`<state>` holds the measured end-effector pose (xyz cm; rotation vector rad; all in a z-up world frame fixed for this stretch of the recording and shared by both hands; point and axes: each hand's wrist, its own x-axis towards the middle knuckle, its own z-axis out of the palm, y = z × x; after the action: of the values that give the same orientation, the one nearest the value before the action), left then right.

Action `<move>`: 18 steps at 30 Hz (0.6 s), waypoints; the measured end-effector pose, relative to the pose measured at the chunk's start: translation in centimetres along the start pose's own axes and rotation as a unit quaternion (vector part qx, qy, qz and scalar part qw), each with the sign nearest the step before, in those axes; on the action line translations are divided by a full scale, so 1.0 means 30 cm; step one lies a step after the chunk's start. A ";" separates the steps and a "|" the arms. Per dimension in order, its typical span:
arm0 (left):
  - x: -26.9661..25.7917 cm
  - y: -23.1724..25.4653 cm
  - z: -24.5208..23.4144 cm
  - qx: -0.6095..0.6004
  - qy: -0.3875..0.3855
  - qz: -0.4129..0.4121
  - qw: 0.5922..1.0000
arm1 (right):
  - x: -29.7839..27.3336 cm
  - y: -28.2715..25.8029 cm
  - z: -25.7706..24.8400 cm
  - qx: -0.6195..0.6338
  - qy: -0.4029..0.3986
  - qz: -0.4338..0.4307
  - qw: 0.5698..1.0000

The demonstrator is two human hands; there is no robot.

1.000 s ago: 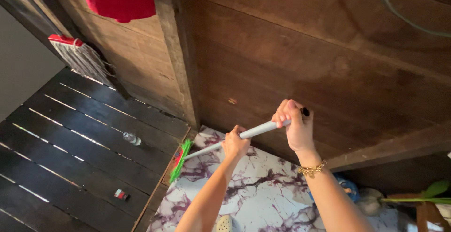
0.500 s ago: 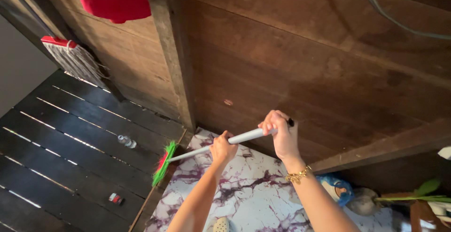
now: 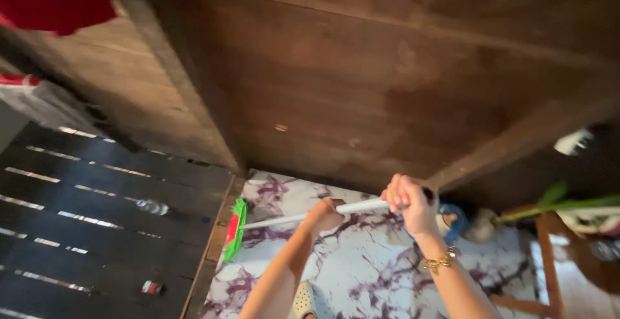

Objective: The person sweeps the patterned floor by hand using a green-headed broom, moving it under a table, around furniture, and into various corners of the room.

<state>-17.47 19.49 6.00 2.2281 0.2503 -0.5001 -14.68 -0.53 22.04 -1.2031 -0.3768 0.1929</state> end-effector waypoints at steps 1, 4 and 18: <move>0.002 0.030 0.050 -0.007 0.001 0.033 0.999 | -0.026 -0.014 -0.053 -0.004 0.025 0.002 1.000; 0.017 0.195 0.265 -0.057 0.005 0.092 0.994 | -0.109 -0.125 -0.236 0.008 0.061 -0.012 0.998; -0.261 0.771 0.502 0.052 -0.106 0.243 0.963 | -0.449 -0.731 -0.427 -0.110 0.077 -0.094 0.986</move>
<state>-20.77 -7.03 16.43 2.2098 -0.4374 -0.4809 -23.34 -24.03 36.13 -1.3804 -0.3804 -0.1087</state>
